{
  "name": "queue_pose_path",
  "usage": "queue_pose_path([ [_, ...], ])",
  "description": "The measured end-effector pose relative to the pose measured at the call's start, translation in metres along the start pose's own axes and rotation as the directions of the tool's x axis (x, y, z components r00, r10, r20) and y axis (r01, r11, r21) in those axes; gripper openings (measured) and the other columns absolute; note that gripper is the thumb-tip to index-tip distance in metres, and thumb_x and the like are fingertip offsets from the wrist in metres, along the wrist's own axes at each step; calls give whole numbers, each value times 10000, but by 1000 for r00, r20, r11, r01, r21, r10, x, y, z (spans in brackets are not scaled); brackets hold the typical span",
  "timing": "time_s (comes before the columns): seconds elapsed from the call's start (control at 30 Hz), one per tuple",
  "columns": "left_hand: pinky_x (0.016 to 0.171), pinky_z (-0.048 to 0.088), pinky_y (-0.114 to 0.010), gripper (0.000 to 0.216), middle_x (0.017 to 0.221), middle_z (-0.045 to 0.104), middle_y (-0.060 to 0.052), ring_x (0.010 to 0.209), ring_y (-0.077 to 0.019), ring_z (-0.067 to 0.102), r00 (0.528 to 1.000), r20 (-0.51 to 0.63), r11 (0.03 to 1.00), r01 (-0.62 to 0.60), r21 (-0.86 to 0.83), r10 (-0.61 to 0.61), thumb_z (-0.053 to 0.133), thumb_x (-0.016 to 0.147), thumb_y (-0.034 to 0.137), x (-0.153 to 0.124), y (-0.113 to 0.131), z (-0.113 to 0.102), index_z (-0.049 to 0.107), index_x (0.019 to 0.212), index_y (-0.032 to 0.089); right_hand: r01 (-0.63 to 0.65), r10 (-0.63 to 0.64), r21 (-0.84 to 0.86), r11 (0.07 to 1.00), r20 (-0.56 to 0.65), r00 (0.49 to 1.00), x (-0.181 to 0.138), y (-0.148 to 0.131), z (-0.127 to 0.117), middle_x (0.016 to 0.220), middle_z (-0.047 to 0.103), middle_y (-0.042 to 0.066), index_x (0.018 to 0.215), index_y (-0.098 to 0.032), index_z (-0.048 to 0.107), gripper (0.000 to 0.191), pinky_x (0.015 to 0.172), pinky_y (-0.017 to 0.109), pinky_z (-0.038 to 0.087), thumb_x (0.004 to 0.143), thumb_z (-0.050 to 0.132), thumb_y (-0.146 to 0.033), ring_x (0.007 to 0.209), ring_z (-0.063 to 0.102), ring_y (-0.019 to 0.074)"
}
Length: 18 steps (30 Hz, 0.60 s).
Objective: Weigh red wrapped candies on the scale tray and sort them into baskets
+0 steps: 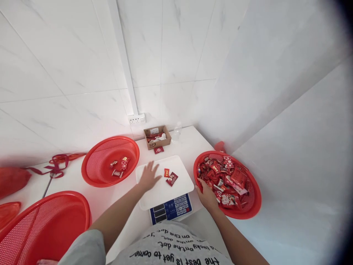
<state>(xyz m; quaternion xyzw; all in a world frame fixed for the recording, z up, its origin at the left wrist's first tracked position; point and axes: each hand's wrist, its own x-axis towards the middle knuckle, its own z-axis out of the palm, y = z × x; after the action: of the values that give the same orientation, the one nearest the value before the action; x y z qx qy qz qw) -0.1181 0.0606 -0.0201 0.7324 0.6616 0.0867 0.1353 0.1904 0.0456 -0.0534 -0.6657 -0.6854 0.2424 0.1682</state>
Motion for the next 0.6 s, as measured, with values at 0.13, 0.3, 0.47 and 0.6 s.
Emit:
queue_pose_path([
  [0.13,1025,215,-527,590,1476,183,-95,1330,-342,165,974,148,984,-165,-65,173,484,800,486,6,48,30,332,1335,291,-4,4,5,1000,7,1000,1,0,0,1303,478,103,1281,-142,405,497,970,377,358,845,338,-371,1178,456,229],
  [0.3,1005,262,-501,353,1333,409,-54,1253,-291,293,958,133,966,-246,-80,255,437,841,255,5,57,38,497,1185,307,-4,4,9,1000,5,1000,1,0,0,1306,476,99,1281,-149,411,490,985,375,345,845,340,-362,1187,450,229],
  [0.47,926,385,-377,377,1128,537,-48,1056,-211,445,956,77,955,-273,-113,283,392,802,91,-6,41,32,556,1090,270,-15,15,16,1000,12,1000,0,0,0,1301,480,104,1282,-144,411,498,985,385,345,846,332,-372,1192,444,233],
  [0.6,907,412,-361,363,1055,559,-44,1007,-199,475,980,-8,970,-199,-141,200,362,811,85,-17,25,26,593,1037,251,-2,2,23,1000,-2,1000,1,2,1,1286,494,97,1278,-167,411,485,984,393,348,843,340,-369,1184,454,231],
])
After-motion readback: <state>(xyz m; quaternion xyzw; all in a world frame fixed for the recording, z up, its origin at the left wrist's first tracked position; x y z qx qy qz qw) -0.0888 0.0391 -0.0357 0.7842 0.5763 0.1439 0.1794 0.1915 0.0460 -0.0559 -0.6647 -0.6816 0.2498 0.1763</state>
